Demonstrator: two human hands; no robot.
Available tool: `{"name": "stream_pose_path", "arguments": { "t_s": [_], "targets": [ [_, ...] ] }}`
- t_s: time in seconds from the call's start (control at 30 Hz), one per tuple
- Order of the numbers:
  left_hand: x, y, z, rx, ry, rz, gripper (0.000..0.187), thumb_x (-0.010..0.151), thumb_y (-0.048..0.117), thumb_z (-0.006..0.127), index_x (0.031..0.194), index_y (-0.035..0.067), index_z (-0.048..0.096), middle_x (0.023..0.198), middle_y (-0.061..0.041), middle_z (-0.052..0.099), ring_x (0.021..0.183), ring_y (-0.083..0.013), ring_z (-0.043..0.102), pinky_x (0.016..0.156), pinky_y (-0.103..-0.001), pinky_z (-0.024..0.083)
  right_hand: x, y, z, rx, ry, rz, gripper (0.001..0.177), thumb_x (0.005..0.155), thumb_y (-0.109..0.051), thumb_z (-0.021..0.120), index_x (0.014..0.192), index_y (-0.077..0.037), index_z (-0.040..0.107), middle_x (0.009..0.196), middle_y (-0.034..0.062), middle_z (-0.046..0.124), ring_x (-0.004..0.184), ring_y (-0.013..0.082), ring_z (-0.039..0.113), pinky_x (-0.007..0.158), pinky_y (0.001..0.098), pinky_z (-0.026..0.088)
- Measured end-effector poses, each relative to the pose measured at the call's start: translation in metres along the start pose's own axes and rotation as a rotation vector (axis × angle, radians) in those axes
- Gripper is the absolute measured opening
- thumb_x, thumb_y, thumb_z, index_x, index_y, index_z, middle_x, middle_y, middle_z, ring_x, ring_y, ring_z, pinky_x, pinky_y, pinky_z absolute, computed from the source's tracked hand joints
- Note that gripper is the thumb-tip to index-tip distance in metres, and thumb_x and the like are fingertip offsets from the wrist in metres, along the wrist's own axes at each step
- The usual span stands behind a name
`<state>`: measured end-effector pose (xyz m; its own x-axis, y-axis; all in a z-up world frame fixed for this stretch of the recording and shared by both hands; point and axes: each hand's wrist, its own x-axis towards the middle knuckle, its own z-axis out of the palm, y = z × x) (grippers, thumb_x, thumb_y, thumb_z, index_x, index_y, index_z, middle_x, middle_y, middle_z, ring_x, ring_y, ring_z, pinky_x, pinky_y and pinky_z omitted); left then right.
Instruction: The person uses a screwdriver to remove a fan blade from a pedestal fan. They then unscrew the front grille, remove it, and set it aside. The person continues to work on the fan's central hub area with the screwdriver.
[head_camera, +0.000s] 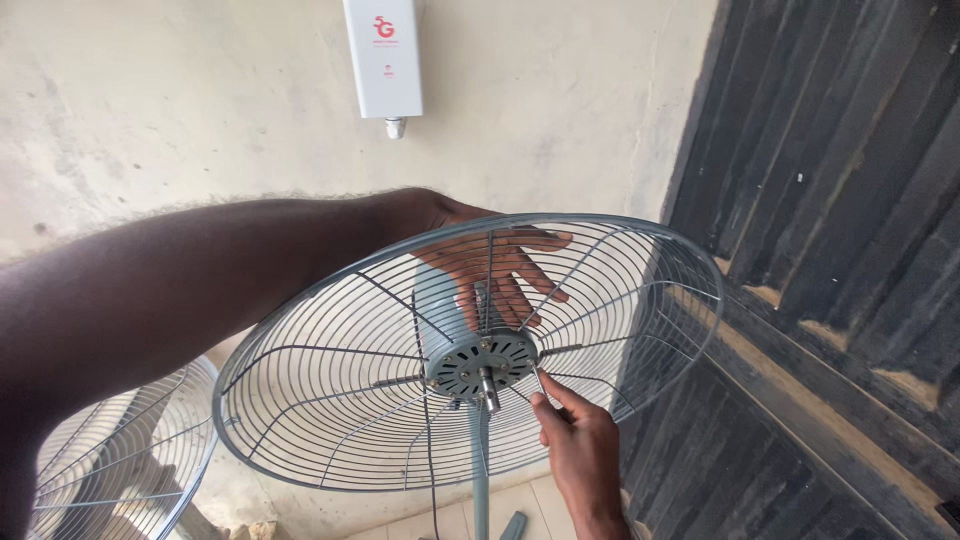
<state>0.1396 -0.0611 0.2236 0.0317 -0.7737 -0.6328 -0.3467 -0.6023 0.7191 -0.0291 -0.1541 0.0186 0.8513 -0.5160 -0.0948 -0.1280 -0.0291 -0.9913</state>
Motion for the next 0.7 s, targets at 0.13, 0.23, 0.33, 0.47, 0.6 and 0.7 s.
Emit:
{"name": "stream_pose_path", "arguments": {
  "t_s": [0.13,0.23,0.33,0.47,0.6,0.7],
  "targets": [
    [-0.001,-0.001,0.002,0.044,-0.004,0.022,0.092,0.079,0.078,0.022,0.147,0.017,0.036,0.150,-0.028,0.035,0.140,-0.0384,0.037,0.099,-0.061,0.046,-0.001,-0.001,0.003,-0.114,0.016,-0.029,0.042,0.088,-0.022,0.064,0.130,-0.014,0.061,0.055,0.0024,0.051,0.042,0.0066,0.038,0.038,0.0238,0.029],
    [0.000,0.001,0.003,0.037,-0.012,0.011,0.092,0.079,0.078,0.022,0.147,0.017,0.036,0.151,-0.026,0.032,0.140,-0.0364,0.035,0.100,-0.061,0.045,-0.003,0.000,0.001,0.097,-0.001,0.117,0.038,0.092,-0.021,0.061,0.130,-0.015,0.061,0.062,0.0043,0.056,0.043,0.0082,0.037,0.038,0.0248,0.027],
    [0.000,0.003,0.003,0.066,-0.025,-0.009,0.089,0.079,0.077,0.022,0.147,0.021,0.034,0.151,-0.024,0.033,0.140,-0.0352,0.036,0.101,-0.059,0.044,-0.006,0.004,-0.007,0.723,-0.140,0.286,0.042,0.090,-0.009,0.052,0.132,-0.004,0.059,0.073,0.0056,0.055,0.051,0.0065,0.049,0.042,0.0219,0.037],
    [0.000,0.002,0.002,0.039,-0.024,-0.015,0.086,0.081,0.075,0.024,0.147,0.020,0.036,0.151,-0.023,0.034,0.140,-0.0342,0.036,0.101,-0.059,0.045,-0.007,0.011,-0.009,0.770,-0.222,0.137,0.041,0.084,-0.006,0.057,0.125,-0.005,0.063,0.072,0.0017,0.057,0.045,0.0040,0.037,0.035,0.0181,0.025],
    [-0.001,0.001,0.000,0.033,-0.013,-0.015,0.086,0.082,0.074,0.025,0.147,0.020,0.036,0.150,-0.024,0.036,0.139,-0.0350,0.037,0.100,-0.059,0.045,-0.010,0.013,0.007,0.047,0.068,-0.142,0.039,0.086,-0.012,0.063,0.124,-0.011,0.063,0.075,-0.0028,0.063,0.048,0.0010,0.049,0.038,0.0174,0.036],
    [0.002,0.002,0.000,0.053,0.009,-0.009,0.087,0.081,0.075,0.026,0.146,0.018,0.036,0.149,-0.024,0.037,0.139,-0.0348,0.038,0.100,-0.058,0.045,-0.010,0.015,0.005,-0.167,0.114,-0.206,0.039,0.087,-0.017,0.066,0.126,-0.014,0.064,0.072,0.0006,0.063,0.047,0.0026,0.047,0.039,0.0195,0.035]
  ]
}}
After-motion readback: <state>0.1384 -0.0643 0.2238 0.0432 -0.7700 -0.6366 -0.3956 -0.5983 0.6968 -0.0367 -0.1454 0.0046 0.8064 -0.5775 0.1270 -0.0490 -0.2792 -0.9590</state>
